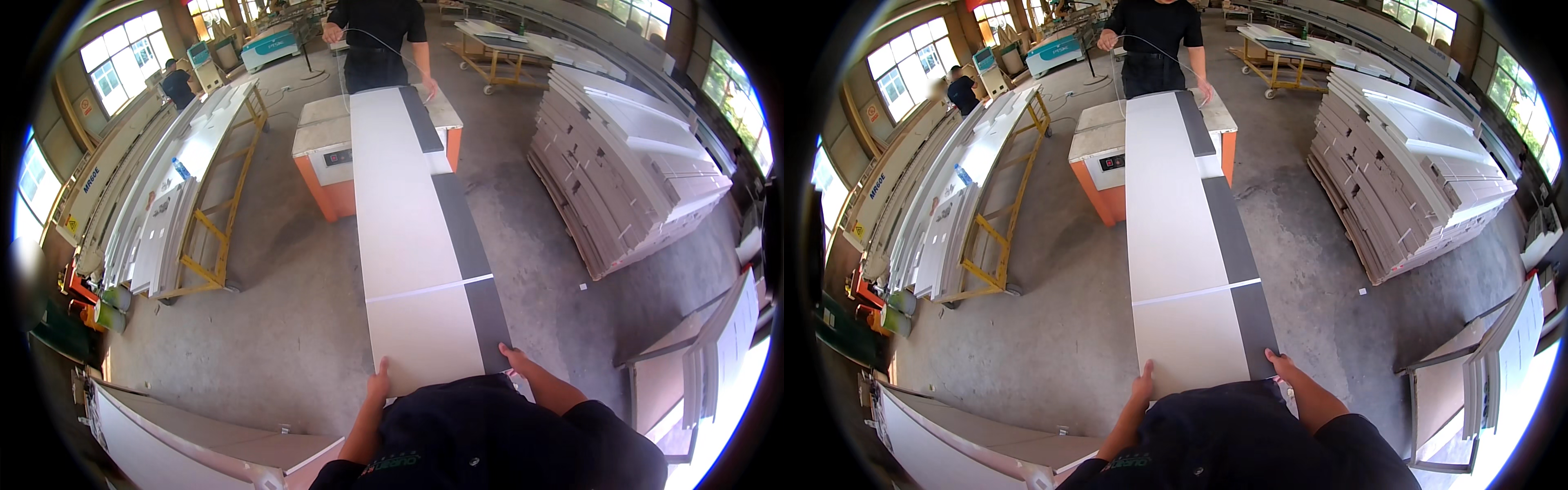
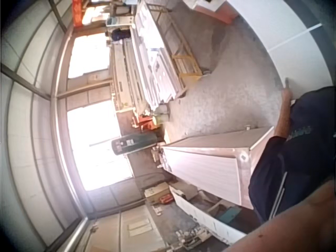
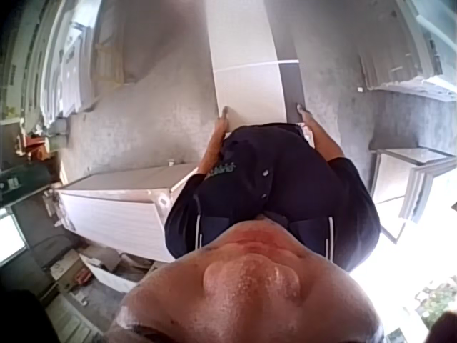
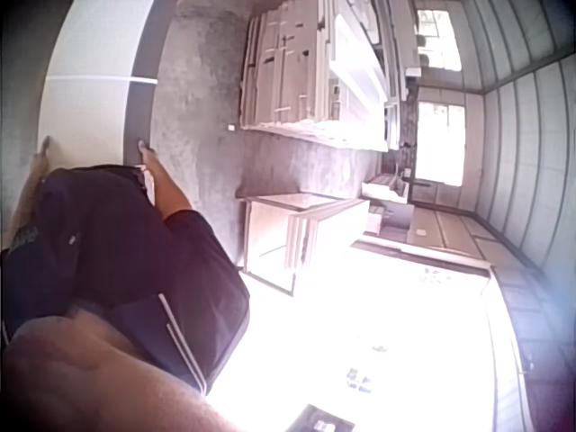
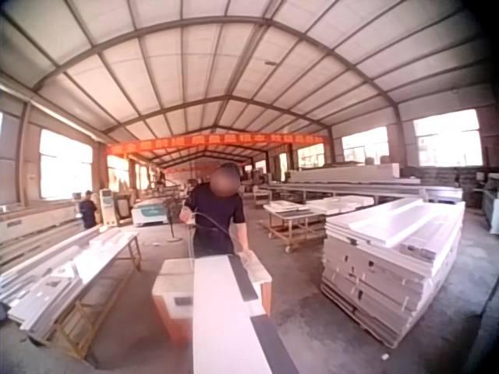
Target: The person lifts large white panels from a stack and carries them to a workbench with assistance. They place the panels onto the bench, align them, and secure them with white straps. The person then moves the secured panels to a storage rack.
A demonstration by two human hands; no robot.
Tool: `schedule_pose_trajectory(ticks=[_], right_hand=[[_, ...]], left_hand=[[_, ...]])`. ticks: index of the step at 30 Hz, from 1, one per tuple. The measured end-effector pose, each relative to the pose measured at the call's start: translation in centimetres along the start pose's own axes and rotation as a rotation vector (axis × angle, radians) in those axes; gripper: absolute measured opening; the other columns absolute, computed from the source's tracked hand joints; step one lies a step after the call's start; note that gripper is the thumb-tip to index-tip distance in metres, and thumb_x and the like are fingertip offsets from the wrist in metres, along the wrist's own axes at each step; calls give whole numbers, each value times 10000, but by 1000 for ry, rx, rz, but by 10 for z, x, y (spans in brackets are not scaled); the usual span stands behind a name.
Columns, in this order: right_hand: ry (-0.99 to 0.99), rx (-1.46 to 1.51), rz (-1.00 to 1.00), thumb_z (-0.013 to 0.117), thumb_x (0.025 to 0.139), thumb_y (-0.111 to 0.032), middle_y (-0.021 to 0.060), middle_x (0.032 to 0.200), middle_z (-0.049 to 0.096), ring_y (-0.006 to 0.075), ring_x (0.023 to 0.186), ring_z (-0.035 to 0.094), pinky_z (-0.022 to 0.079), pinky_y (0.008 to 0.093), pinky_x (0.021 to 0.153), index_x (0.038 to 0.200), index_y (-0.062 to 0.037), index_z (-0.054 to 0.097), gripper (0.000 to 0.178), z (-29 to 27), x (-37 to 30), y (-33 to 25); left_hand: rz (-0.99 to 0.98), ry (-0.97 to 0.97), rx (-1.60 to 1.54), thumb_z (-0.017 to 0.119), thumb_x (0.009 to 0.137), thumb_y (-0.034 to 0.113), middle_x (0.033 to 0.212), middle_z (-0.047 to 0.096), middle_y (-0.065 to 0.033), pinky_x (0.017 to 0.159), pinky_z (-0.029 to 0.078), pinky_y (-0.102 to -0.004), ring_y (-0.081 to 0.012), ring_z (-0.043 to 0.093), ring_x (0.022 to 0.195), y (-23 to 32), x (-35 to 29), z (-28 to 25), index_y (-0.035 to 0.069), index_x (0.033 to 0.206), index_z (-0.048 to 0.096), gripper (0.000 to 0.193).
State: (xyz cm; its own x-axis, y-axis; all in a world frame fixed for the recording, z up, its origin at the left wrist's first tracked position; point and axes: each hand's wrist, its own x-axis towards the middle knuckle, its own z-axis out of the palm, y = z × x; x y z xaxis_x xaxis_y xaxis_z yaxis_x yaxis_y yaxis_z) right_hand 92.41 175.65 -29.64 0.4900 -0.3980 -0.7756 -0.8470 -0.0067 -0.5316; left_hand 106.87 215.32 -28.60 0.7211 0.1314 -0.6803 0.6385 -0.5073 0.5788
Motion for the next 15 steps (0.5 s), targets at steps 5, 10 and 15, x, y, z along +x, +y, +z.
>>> schedule_pose_trajectory(ticks=[5,10,15], right_hand=[[1,7,2,548,789,-717,201,1093,634,291,679,671,524,345,498,1272,54,479,911,0,-4,-2],[5,20,8,554,791,-710,196,1079,640,285,671,670,521,341,494,1268,54,481,904,1,-6,-4],[4,16,10,554,794,-705,194,1073,643,286,675,670,518,339,490,1265,51,486,893,2,-3,-3]], left_hand=[[0,6,-17,424,769,823,1118,580,-375,936,430,-447,-429,572,1104,3,-5,-2,-220,1111,545,1105],[-12,0,-30,426,771,820,1118,584,-369,936,430,-444,-420,574,1105,7,-9,-3,-217,1114,548,1099],[-20,-20,-20,416,774,820,1151,569,-369,953,423,-439,-418,557,1136,8,-8,-5,-215,1143,531,1104]])
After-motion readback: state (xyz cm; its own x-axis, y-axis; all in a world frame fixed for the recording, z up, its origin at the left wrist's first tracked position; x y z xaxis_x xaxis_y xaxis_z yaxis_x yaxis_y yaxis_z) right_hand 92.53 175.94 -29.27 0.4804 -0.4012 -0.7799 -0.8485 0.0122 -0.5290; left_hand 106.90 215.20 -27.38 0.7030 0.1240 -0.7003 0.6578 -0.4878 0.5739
